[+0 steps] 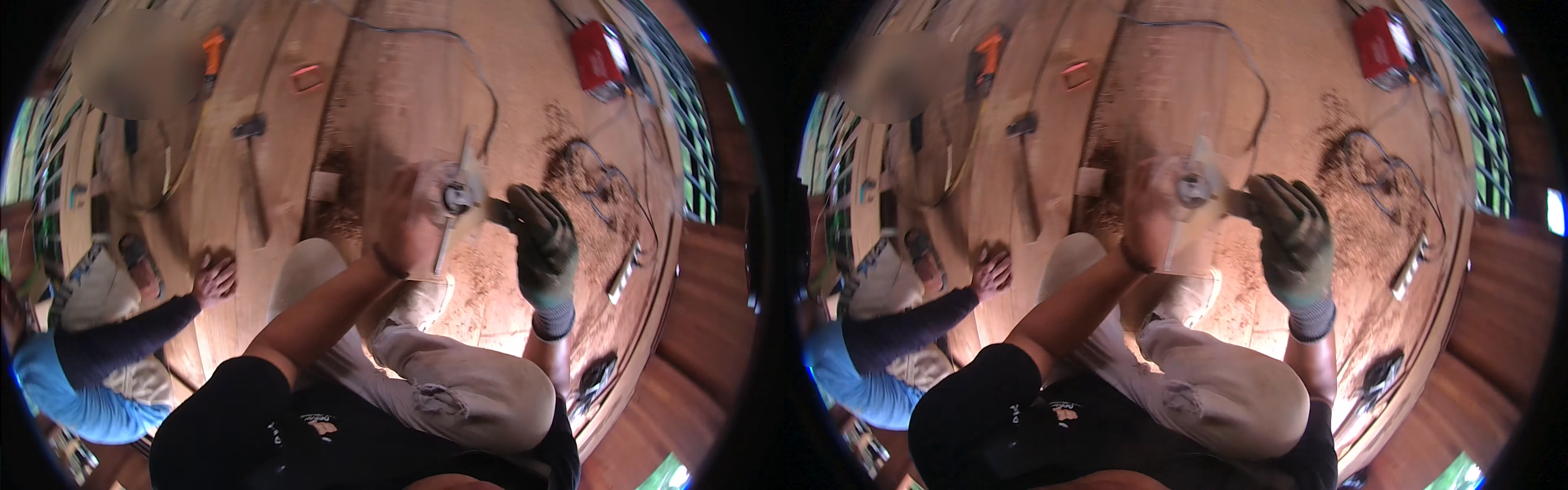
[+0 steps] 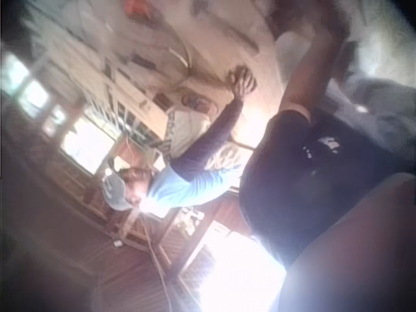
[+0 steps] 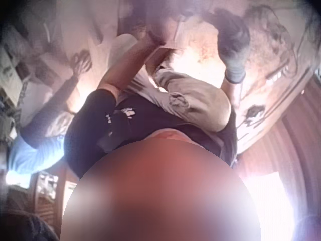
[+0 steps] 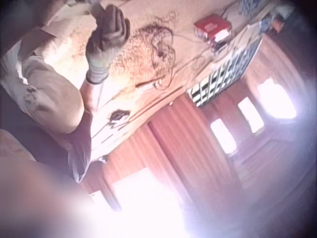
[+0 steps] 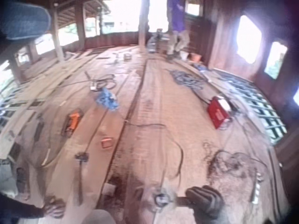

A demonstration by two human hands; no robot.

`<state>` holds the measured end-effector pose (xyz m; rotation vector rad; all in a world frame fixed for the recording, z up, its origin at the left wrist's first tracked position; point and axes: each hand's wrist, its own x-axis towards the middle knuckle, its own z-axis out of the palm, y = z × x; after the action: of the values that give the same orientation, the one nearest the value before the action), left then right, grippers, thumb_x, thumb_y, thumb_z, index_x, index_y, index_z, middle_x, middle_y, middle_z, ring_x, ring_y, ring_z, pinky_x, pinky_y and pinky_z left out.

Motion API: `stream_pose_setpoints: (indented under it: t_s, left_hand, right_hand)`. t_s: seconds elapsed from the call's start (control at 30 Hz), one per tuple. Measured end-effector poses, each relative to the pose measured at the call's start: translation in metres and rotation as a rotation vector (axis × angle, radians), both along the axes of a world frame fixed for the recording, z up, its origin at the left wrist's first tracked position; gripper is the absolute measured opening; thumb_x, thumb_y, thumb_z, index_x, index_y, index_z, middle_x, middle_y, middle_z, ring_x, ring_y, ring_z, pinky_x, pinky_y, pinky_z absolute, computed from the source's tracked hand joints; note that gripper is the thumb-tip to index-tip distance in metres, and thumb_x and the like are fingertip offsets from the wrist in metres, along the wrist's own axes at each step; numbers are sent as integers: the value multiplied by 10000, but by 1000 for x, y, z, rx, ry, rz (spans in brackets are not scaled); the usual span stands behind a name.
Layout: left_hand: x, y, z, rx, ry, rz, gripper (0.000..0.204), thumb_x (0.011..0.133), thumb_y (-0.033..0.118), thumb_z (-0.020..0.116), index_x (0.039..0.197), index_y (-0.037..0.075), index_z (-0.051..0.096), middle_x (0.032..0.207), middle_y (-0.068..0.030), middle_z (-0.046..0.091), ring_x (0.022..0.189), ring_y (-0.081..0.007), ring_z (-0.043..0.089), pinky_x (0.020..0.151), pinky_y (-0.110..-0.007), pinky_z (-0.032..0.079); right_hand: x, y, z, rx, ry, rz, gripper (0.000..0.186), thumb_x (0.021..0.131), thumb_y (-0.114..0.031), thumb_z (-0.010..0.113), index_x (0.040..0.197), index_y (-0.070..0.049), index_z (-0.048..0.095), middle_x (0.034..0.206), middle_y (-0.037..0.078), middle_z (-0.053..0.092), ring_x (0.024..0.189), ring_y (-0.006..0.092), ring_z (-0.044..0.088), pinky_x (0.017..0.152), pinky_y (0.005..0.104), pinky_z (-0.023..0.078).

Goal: The person uses a handheld electric router to shape the edges of a rectangular wooden board. They repeatedly adjust the router's depth and guide, then run the tool along the board's edges to create a beveled profile. The person also wipes away sawdust from the work surface during the process.

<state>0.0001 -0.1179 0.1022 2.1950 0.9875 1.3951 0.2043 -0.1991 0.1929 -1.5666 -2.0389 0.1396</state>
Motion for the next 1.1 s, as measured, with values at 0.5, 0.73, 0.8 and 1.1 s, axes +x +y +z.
stream_pose_setpoints:
  t_s: [0.5, 0.73, 0.8, 1.1]
  left_hand:
    - [-5, -1, -12, -36, 30, -39, 563, 712, 188, 882, 1193, 8, 650, 1179, -148, 673, 1057, -359, 622, 934, -469, 504]
    - [-8, -4, -7, -27, 71, -54, 816, 666, 242, 977, 1317, -15, 558, 1241, -201, 638, 1127, -409, 613, 1016, -524, 479]
    - [-10, -6, -5, -9, 116, -46, 845, 661, 238, 980, 1337, -14, 540, 1254, -204, 630, 1133, -410, 610, 1018, -518, 479]
    - [-14, -3, -4, -113, 40, -129, 841, 686, 276, 951, 1356, -20, 538, 1328, -199, 607, 1182, -404, 580, 1072, -501, 437]
  right_hand:
    - [9, 10, 12, 28, 116, 40, 425, 750, 1, 682, 1173, -40, 691, 1239, 153, 708, 1192, 386, 656, 1000, 506, 512]
    - [-2, -8, 16, 78, 64, -127, 293, 906, -123, 737, 1195, -164, 701, 1236, 120, 719, 1192, 397, 662, 1052, 610, 451]
    - [-9, -9, 17, 53, 14, -188, 325, 879, -167, 774, 1196, -168, 703, 1240, 114, 719, 1185, 403, 662, 1067, 618, 434]
    - [4, 0, 9, -54, -12, -52, 666, 804, -159, 813, 1412, -30, 572, 1114, 119, 738, 1024, 335, 707, 965, 514, 502]
